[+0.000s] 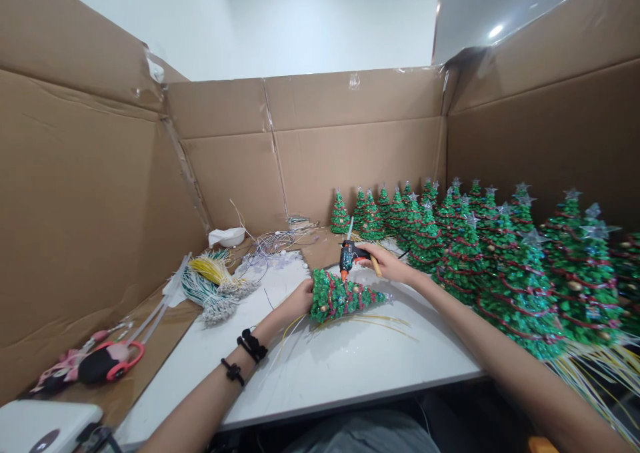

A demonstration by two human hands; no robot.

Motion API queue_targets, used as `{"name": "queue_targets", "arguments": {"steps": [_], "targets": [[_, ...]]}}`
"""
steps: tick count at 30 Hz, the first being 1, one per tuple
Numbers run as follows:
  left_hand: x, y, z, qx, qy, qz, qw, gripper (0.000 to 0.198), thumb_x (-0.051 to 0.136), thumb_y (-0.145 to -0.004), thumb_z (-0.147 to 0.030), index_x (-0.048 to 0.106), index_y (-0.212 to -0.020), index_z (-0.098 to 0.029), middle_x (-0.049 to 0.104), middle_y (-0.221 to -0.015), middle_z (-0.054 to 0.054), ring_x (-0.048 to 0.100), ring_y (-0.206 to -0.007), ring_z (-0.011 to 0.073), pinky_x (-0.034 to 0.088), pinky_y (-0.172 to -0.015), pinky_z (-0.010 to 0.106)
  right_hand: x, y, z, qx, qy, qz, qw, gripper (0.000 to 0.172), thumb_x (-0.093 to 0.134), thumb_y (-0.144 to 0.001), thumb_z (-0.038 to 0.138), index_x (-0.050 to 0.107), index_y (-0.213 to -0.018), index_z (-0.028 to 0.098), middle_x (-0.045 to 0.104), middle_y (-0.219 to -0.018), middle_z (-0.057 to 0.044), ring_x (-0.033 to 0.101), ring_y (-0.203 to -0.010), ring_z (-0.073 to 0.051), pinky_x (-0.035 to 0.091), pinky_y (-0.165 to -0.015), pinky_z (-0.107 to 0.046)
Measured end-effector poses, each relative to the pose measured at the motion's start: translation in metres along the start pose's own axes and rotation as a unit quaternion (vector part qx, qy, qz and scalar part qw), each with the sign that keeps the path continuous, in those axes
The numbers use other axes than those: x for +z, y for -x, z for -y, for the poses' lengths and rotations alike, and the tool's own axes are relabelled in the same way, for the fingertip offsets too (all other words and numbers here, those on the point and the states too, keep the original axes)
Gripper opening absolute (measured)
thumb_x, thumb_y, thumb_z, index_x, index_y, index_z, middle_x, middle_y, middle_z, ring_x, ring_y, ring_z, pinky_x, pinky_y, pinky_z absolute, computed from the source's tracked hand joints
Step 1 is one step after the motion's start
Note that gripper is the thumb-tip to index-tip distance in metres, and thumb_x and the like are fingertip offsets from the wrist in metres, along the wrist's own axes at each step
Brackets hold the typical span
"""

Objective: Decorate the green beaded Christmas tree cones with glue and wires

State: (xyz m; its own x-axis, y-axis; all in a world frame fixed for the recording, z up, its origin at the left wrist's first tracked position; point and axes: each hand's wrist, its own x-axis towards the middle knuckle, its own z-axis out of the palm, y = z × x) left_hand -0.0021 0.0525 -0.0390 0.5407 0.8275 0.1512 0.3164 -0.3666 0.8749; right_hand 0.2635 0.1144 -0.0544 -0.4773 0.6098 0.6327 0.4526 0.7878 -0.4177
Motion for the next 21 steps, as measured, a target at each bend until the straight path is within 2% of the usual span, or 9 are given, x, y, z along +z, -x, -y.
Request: {"name": "queue_targets", "arguments": {"steps": [15, 21], "targets": [[0.0011, -0.0002, -0.0033, 0.016, 0.018, 0.013, 1.000, 0.020, 0.053, -0.071, -0.021, 0.068, -0.079, -0.012, 0.068, -0.073, 0.004, 0.058, -0.079, 0.0193, 0.046, -0.074, 0.028, -0.0037, -0.0008, 0.0043, 0.004, 0.012, -0.001, 1.000, 0.038, 0.049, -0.088, 0.040, 0.048, -0.118, 0.017, 0.058, -0.109, -0.013, 0.056, -0.098, -0.025, 0.045, -0.086, -0.040], [0.0002, -0.0015, 0.0027, 0.020, 0.018, 0.010, 1.000, 0.022, 0.051, -0.070, -0.019, 0.068, -0.078, -0.010, 0.067, -0.070, 0.003, 0.054, -0.069, 0.0168, 0.045, -0.071, 0.027, -0.0054, -0.0014, 0.0049, -0.003, 0.016, -0.002, 1.000, 0.037, 0.050, -0.088, 0.040, 0.049, -0.118, 0.018, 0.059, -0.109, -0.012, 0.056, -0.097, -0.025, 0.046, -0.086, -0.040]]}}
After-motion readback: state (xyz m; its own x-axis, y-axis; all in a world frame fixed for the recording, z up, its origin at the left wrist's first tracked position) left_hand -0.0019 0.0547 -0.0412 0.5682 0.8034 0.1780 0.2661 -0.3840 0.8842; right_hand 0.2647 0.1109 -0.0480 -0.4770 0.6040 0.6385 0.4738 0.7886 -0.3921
